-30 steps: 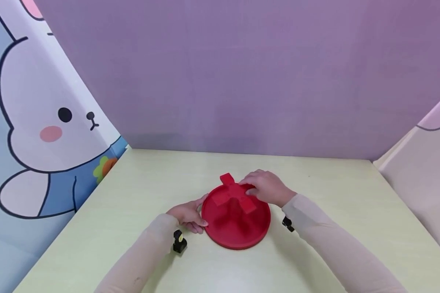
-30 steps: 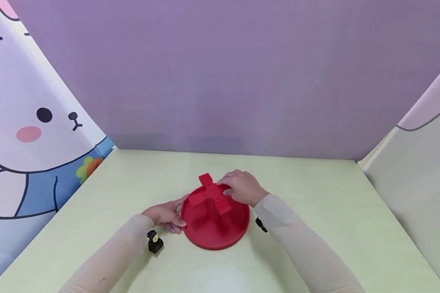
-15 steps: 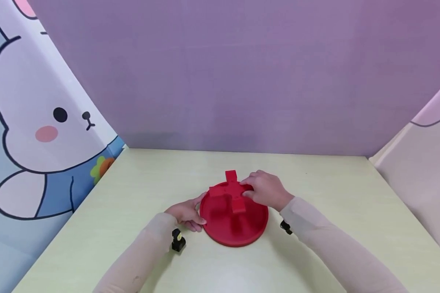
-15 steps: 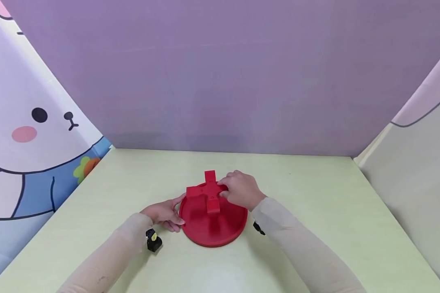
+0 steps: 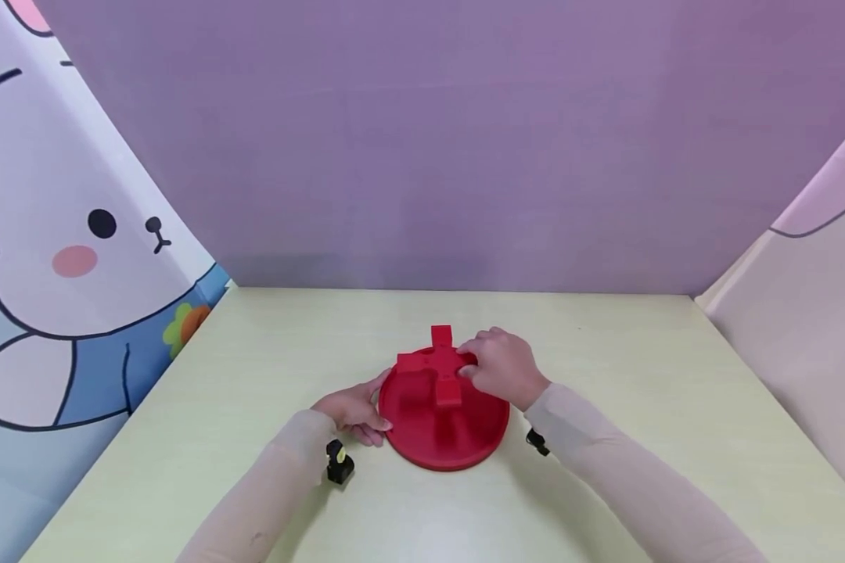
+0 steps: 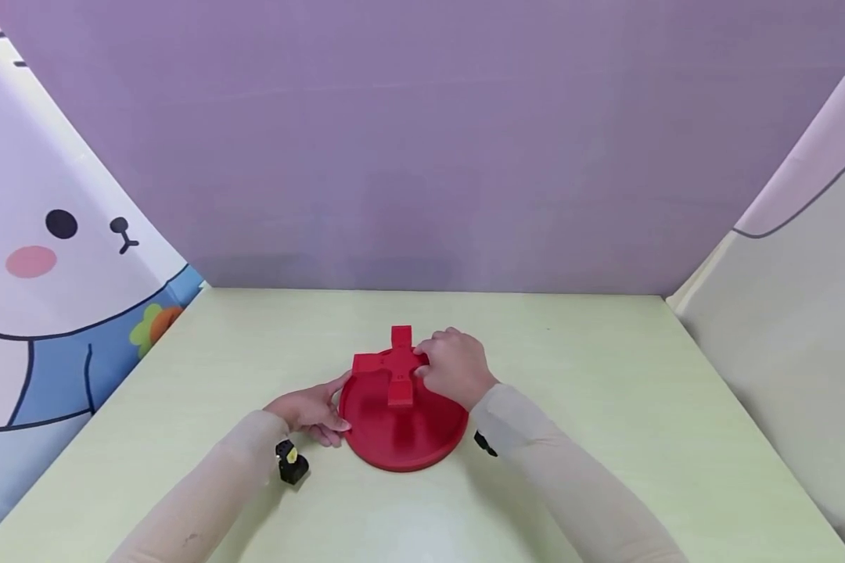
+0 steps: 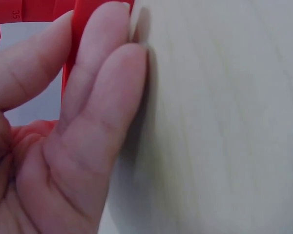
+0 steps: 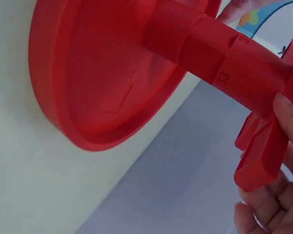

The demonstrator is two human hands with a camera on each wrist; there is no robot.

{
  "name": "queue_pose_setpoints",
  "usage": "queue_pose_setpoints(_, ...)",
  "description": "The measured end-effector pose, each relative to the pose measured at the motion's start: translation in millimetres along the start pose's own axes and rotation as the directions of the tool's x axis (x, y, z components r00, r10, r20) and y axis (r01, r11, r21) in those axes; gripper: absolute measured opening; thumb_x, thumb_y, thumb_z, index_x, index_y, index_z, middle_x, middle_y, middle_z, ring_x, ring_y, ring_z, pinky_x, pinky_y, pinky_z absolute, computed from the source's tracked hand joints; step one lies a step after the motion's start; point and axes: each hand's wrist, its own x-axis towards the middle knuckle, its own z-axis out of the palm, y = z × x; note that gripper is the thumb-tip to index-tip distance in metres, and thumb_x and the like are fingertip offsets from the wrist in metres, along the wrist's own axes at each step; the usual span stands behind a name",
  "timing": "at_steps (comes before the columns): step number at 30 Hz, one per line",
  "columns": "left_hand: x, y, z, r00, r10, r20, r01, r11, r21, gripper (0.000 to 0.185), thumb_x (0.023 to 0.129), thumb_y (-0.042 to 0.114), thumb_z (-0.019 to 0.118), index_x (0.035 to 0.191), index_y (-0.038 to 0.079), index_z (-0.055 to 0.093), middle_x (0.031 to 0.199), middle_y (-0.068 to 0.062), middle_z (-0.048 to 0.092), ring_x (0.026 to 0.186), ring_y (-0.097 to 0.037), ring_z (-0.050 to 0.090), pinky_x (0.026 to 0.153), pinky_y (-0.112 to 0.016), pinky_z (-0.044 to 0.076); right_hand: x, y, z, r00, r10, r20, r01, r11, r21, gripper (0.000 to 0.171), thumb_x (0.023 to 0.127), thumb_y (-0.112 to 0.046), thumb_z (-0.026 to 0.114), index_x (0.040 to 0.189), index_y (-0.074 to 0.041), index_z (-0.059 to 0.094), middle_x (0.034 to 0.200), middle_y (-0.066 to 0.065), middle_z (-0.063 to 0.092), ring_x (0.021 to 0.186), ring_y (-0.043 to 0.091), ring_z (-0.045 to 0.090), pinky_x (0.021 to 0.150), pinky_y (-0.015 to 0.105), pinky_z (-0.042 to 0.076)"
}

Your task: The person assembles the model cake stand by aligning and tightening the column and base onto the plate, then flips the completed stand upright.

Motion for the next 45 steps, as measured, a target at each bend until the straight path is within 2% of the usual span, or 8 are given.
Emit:
queue_pose_setpoints(5,-1.8,0.5,0.6,1.000,0.001,-0.020,-0.001,1.000,0.001,0.099,0.084,0.003,0.072,0.155,0.027,0.009,0.070,-0.014,0.066,0.053,-0.017,0.064,0.060,-0.032,0.058,1.0,3.1,0.1,0.999,0.035,0.042,-0.038,0.998,0.057,0.031,0.078,-0.022,0.080,0.106,-0.010,0.074,0.089,0.002,0.066,0.079,0.017,0.054,0.060,0.026,0.051)
queue_pose_setpoints(9,-0.7,1.1,2.8,0.999,0.033,-0.023,-0.032,0.998,0.052,0.097,0.084,0.005,0.072,0.155,0.026,0.010,0.067,-0.012,0.064,0.051,-0.017,0.062,0.058,-0.030,0.057,-2.7,17.5,0.1,0.994,0.026,0.104,-0.050,0.972,0.228,0.038,0.081,-0.018,0.077,0.116,-0.007,0.069,0.104,0.007,0.064,0.094,0.023,0.055,0.069,0.031,0.055)
queue_pose_setpoints(13,0.6,-0.6,4.6,0.997,0.075,-0.007,-0.074,0.994,0.075,0.089,0.087,0.010,0.070,0.155,0.023,0.013,0.064,-0.009,0.060,0.049,-0.016,0.059,0.056,-0.029,0.056,-16.6,39.3,1.0,0.990,0.048,0.136,-0.107,0.879,0.464,0.047,0.085,-0.012,0.072,0.129,-0.002,0.058,0.125,0.016,0.055,0.109,0.033,0.052,0.079,0.040,0.055)
queue_pose_setpoints(16,2.0,-1.7,3.8,0.996,0.084,-0.012,-0.084,0.996,0.024,0.079,0.092,0.015,0.064,0.155,0.021,0.017,0.066,-0.009,0.060,0.050,-0.017,0.060,0.056,-0.029,0.056,-28.5,55.1,2.1,0.984,0.121,0.129,-0.173,0.815,0.553,0.048,0.089,-0.012,0.069,0.133,0.000,0.053,0.129,0.021,0.052,0.108,0.037,0.053,0.079,0.042,0.053)
queue_pose_setpoints(26,5.2,4.1,0.5,0.994,0.078,-0.072,-0.080,0.997,-0.023,0.062,0.097,0.023,0.057,0.151,0.011,0.029,0.071,-0.011,0.062,0.053,-0.017,0.061,0.058,-0.030,0.057,-46.9,82.3,19.7,0.934,0.221,0.280,-0.355,0.660,0.662,0.050,0.094,-0.015,0.061,0.137,0.004,0.046,0.103,0.014,0.063,0.090,0.025,0.060,0.081,0.045,0.052)
queue_pose_setpoints(34,7.8,-10.4,10.9,0.997,0.067,-0.043,-0.071,0.992,-0.106,0.061,0.097,0.016,0.057,0.150,0.006,0.029,0.066,-0.011,0.061,0.051,-0.015,0.061,0.054,-0.029,0.056,-59.6,81.5,43.3,0.878,0.243,0.413,-0.468,0.624,0.626,0.056,0.089,-0.011,0.064,0.138,0.006,0.042,0.088,0.007,0.060,0.075,0.021,0.058,0.069,0.034,0.051)
queue_pose_setpoints(37,10.0,-12.7,11.9,0.996,0.068,-0.049,-0.073,0.992,-0.103,0.064,0.095,0.016,0.060,0.150,0.007,0.030,0.066,-0.010,0.062,0.051,-0.016,0.062,0.055,-0.029,0.057,-61.1,84.0,48.2,0.873,0.222,0.435,-0.470,0.626,0.622,0.059,0.088,-0.012,0.064,0.138,0.009,0.039,0.084,0.007,0.060,0.068,0.019,0.057,0.067,0.033,0.050)
queue_pose_setpoints(45,12.9,-0.9,8.6,0.995,0.069,-0.068,-0.074,0.994,-0.076,0.068,0.091,0.011,0.063,0.151,0.011,0.030,0.063,-0.010,0.061,0.048,-0.015,0.059,0.053,-0.029,0.056,-55.4,78.7,44.8,0.830,0.277,0.484,-0.538,0.628,0.563,0.062,0.084,-0.010,0.065,0.140,0.004,0.041,0.070,0.007,0.056,0.055,0.018,0.050,0.056,0.028,0.041)
